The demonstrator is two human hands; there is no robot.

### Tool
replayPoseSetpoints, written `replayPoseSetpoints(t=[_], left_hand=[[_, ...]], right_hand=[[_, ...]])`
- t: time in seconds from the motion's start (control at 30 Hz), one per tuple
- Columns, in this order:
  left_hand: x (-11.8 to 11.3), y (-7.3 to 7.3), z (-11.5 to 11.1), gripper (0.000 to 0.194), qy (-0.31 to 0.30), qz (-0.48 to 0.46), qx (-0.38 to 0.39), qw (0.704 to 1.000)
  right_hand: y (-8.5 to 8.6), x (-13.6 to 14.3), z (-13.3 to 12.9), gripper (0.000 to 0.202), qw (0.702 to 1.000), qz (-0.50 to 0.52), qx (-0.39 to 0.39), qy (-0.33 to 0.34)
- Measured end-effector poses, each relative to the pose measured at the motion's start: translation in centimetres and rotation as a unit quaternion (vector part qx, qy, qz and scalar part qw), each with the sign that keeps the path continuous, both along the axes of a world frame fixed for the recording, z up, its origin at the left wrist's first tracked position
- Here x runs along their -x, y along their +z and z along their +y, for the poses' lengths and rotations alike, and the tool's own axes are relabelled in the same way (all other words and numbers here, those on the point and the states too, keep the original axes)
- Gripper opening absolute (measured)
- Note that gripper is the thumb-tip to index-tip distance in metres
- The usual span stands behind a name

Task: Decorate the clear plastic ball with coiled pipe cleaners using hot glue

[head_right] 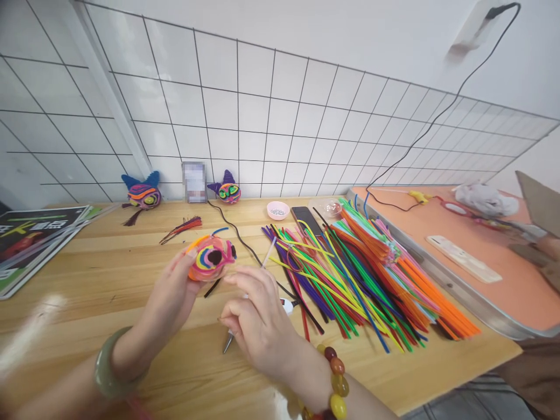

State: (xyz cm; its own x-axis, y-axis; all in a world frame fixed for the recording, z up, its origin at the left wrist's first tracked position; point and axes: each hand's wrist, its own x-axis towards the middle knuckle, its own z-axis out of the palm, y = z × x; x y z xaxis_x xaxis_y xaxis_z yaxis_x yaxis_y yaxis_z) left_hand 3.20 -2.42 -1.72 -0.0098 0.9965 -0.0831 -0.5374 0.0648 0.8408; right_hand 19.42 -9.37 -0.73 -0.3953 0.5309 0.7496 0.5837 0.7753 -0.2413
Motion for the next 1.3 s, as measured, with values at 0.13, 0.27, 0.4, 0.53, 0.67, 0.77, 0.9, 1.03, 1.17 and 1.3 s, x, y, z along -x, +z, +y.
replayPoseSetpoints(t=[0.13, 0.27, 0.4, 0.53, 0.67, 0.77, 0.9, 1.03, 1.17, 1.3], left_hand=[[1.2, 0.2, 1.9, 0.029, 0.028, -0.021, -0.013, 0.999], [1.5, 0.1, 2.2, 0.031, 0.038, -0.020, -0.015, 0.999], [0.2, -0.2, 0.5, 0.034, -0.009, 0.012, -0.024, 1.000], [-1.1, -0.7, -1.4, 0.041, -0.041, 0.048, -0.029, 0.998], [-1.6, -1.2, -2.0, 0.040, -0.049, 0.069, -0.024, 0.996], [-1.7, -1.3, -2.1, 0.041, -0.047, 0.075, -0.022, 0.996], [-1.7, -1.3, -2.1, 0.041, -0.050, 0.069, -0.016, 0.996], [-1.4, -0.9, -1.7, 0.037, -0.060, 0.034, 0.001, 0.998], [-0.7, -0.3, -0.6, 0.033, -0.053, -0.024, 0.013, 0.998], [0.2, 0.1, 0.6, 0.030, -0.066, -0.042, 0.010, 0.997]], right_hand=[[0.0, 0.2, -0.7, 0.011, 0.992, 0.039, 0.069, 0.094], [-0.4, 0.4, -0.4, 0.016, 0.985, 0.075, 0.106, 0.117], [-0.5, 0.3, 0.5, 0.012, 0.994, 0.087, 0.065, -0.004], [-0.5, 0.3, 0.9, 0.012, 0.996, 0.076, 0.027, -0.040], [-0.5, 0.3, 0.9, 0.009, 0.997, 0.036, 0.038, -0.062], [-0.6, 0.2, 1.0, 0.011, 0.997, 0.004, 0.038, -0.063], [-0.8, 0.1, 1.4, 0.015, 0.997, -0.019, 0.014, -0.067], [-0.6, 0.0, 1.3, 0.017, 0.999, -0.015, 0.019, -0.043], [-0.2, -0.1, 0.7, 0.016, 0.999, -0.005, 0.035, -0.007], [-0.2, 0.1, 0.4, 0.017, 0.999, 0.000, 0.046, 0.026]])
